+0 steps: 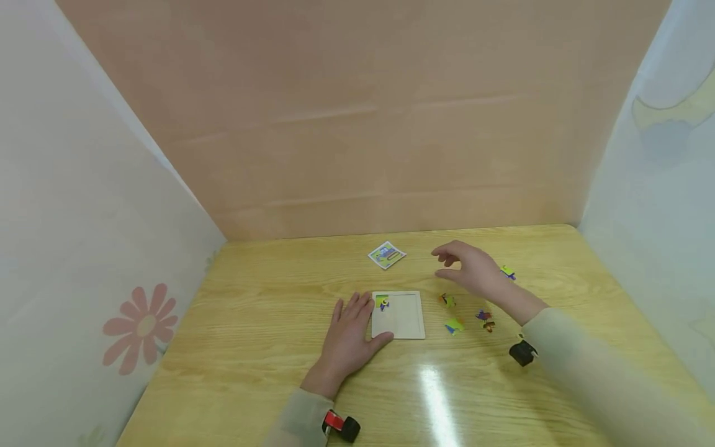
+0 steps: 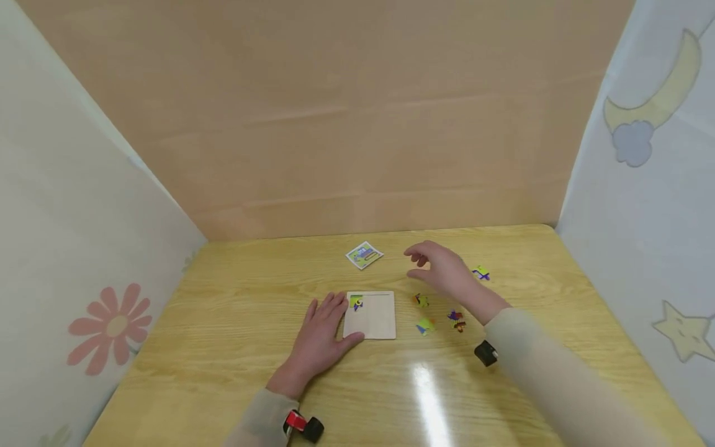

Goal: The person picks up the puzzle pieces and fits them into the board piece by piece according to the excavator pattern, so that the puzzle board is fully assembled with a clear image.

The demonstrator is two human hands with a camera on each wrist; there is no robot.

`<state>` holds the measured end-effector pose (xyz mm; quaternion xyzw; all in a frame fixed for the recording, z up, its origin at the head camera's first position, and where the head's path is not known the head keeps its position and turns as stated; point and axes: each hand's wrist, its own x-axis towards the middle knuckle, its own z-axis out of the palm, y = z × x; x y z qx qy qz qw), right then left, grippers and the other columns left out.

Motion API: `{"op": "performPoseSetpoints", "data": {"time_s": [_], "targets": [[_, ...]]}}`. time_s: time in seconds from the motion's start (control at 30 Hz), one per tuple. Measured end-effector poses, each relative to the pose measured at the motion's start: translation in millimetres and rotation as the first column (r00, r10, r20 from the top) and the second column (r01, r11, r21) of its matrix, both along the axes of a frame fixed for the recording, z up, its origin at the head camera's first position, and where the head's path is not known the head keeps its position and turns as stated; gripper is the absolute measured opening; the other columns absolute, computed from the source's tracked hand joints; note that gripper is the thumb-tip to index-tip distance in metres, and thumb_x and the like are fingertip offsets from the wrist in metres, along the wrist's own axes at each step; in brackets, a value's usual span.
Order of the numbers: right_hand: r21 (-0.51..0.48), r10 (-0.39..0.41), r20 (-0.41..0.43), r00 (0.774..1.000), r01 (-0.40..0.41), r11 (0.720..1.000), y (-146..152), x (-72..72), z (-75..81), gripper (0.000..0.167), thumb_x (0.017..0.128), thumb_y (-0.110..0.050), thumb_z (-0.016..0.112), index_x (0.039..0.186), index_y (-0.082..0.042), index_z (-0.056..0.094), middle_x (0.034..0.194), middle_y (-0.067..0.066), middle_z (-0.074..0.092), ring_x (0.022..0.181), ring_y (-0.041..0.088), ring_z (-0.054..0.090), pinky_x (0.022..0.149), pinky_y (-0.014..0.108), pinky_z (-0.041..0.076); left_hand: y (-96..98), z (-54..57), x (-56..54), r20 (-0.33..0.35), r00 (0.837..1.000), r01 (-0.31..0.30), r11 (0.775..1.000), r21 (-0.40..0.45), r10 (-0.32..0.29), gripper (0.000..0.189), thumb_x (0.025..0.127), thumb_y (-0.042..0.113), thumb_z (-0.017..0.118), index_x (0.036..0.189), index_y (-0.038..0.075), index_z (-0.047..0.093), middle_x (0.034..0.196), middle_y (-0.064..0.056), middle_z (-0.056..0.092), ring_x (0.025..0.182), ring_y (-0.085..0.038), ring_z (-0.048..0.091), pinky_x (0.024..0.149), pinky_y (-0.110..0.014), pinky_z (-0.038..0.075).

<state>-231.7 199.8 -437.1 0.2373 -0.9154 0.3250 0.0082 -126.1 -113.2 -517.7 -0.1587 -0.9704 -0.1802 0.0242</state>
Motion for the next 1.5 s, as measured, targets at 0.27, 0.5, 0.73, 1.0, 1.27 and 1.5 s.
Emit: {"op": "performPoseSetpoints", "data": {"time_s": [0.27, 0.5, 0.73, 1.0, 1.27, 1.5], "targets": [[0.022, -0.080, 0.015, 0.997, 0.080, 0.997, 41.5, -6.2, 11.8, 0.050, 0.104, -0.021, 0.081, 0.147, -0.002, 0.066, 0.129, 0.015, 0.070, 0.121, 0.039, 0.064, 0.096, 0.060, 0.054, 2.3, -4.3, -1.7, 0.015, 1.000, -0.002, 1.000, 0.002, 0.002, 0.089, 0.103, 0.067, 0.067, 0.164, 0.005, 0.052, 0.176, -0.008, 0.040, 0.166, -0.030, 0.029, 0.137, -0.056, 0.010], [0.059, -0.139, -0.008, 0.990, 0.139, 0.988, 63.1, -8.5, 12.7, 0.052, 0.105, -0.021, 0.080, 0.149, 0.001, 0.064, 0.133, 0.023, 0.067, 0.123, 0.045, 0.062, 0.095, 0.065, 0.054, 3.2, -5.8, -2.2, -0.005, 1.000, 0.003, 1.000, 0.000, -0.003, 0.088, 0.103, 0.067, 0.067, 0.164, 0.005, 0.052, 0.175, -0.008, 0.041, 0.165, -0.030, 0.030, 0.136, -0.057, 0.012], [0.064, -0.167, -0.008, 0.986, 0.167, 0.984, 72.2, -12.3, 7.5, 0.053, 0.105, -0.020, 0.080, 0.149, 0.003, 0.063, 0.136, 0.026, 0.064, 0.123, 0.047, 0.061, 0.093, 0.065, 0.054, 3.8, -5.2, -2.2, 0.002, 1.000, 0.000, 1.000, 0.003, 0.000, 0.088, 0.103, 0.067, 0.067, 0.164, 0.006, 0.052, 0.175, -0.008, 0.041, 0.166, -0.030, 0.029, 0.136, -0.057, 0.011], [0.100, -0.171, -0.006, 0.985, 0.171, 0.980, 84.0, -20.6, 4.2, 0.055, 0.106, -0.020, 0.078, 0.151, 0.005, 0.060, 0.138, 0.029, 0.064, 0.126, 0.049, 0.060, 0.097, 0.070, 0.052, 4.1, -5.3, -4.9, 0.008, 1.000, -0.004, 1.000, 0.011, 0.004, 0.088, 0.103, 0.066, 0.067, 0.164, 0.005, 0.052, 0.175, -0.010, 0.042, 0.165, -0.031, 0.030, 0.136, -0.057, 0.011], [0.122, -0.155, 0.004, 0.988, 0.154, 0.981, 98.6, -27.6, -6.1, 0.053, 0.107, -0.020, 0.077, 0.151, 0.006, 0.060, 0.139, 0.031, 0.063, 0.126, 0.051, 0.059, 0.100, 0.072, 0.050, 5.0, -4.6, -6.6, 0.032, 0.999, -0.006, 1.000, -0.002, 0.006, 0.090, 0.103, 0.068, 0.065, 0.166, 0.006, 0.049, 0.177, -0.008, 0.039, 0.167, -0.030, 0.027, 0.137, -0.056, 0.009], [0.127, -0.140, 0.040, 0.989, 0.134, 0.983, 106.1, -33.4, -12.8, 0.053, 0.108, -0.019, 0.074, 0.153, 0.005, 0.059, 0.144, 0.032, 0.061, 0.133, 0.054, 0.055, 0.106, 0.075, 0.046, 5.4, -4.8, -10.2, 0.034, 0.999, -0.009, 1.000, -0.003, 0.009, 0.090, 0.103, 0.069, 0.065, 0.167, 0.007, 0.049, 0.178, -0.006, 0.037, 0.167, -0.029, 0.025, 0.137, -0.054, 0.006]]}}
